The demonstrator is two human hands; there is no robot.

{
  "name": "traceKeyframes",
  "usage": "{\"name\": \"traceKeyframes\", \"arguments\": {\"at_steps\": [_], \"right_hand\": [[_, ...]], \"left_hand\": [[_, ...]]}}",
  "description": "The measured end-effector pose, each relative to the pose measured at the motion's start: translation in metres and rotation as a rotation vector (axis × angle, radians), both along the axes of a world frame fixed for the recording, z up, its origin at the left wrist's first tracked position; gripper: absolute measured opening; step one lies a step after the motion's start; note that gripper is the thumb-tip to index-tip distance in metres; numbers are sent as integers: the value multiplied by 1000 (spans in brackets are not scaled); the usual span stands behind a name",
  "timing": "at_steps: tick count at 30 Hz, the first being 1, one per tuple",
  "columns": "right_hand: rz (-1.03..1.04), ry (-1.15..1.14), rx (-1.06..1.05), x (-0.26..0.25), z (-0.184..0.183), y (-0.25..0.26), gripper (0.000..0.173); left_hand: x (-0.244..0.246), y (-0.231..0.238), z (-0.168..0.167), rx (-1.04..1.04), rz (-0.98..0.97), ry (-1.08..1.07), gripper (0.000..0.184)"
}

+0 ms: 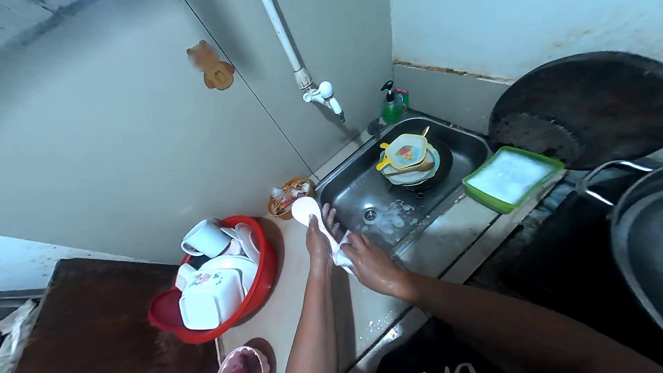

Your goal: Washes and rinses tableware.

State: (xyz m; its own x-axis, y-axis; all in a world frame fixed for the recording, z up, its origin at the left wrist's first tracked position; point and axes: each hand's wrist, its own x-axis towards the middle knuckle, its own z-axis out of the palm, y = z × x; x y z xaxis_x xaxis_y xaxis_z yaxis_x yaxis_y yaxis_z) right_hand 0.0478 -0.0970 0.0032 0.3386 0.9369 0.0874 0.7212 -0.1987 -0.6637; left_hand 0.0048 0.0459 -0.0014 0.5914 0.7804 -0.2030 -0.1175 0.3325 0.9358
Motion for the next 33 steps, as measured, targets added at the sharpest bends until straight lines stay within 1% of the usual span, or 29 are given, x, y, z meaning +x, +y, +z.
{"name": "traceKeyframes", "arguments": {"at_steps": [2,4,6,8,10,13,15,17,19,21,22,23,24,25,26,27,28,29,31,32,33], "right_hand": [[-74,74,-16,14,9,7,40],[-178,53,36,28,15,17,39],[-163,12,48,23,11,13,38],[-73,-31,63,8,2,-3,33],[-34,-23,55,1,-3,-12,31],[-167,85,88,21,7,1,37],[-255,41,100,32,12,12,38],[-224,16,82,30,11,11,39],[-134,19,69,24,5,3,41],[-57,75,4,30,1,-2,43],[-61,135,-35,42,-2,-1,44],[-107,227,-57,59,-7,2,43],[-208,359,-52,80,-17,6,40],[-360,514,-32,105,-26,11,38],[-531,639,16,133,-33,16,42],[-665,664,28,162,-34,18,51],[-741,565,-3,191,-34,19,55],[-747,385,-63,217,-32,18,55],[-648,-35,-233,257,-34,22,51],[-601,-217,-332,271,-36,26,47],[-563,-345,-431,282,-38,32,41]], "left_hand": [[-2,-22,-2,5,-36,73,53],[-1,-44,-4,-82,-17,135,51],[3,-36,-6,-89,3,89,51],[6,-12,-2,-79,-14,9,56],[8,-4,4,-99,23,-1,56],[5,-35,5,-83,-54,69,53],[9,-55,-1,-137,-31,99,51],[14,-43,-5,-130,1,61,52],[17,-19,-1,-127,16,-52,55],[15,2,2,-151,77,-180,56],[16,9,4,-161,126,-219,54],[17,12,6,-162,171,-217,51],[17,12,7,-157,195,-184,49],[20,11,5,-143,216,-118,47],[21,10,0,-139,189,-87,47],[20,8,-7,-137,128,-68,46],[17,4,-14,-135,83,-39,44],[16,0,-20,-129,57,0,43],[12,-9,-32,-141,51,82,41],[10,-13,-36,-154,61,132,39],[9,-17,-39,-164,71,174,37]]}}
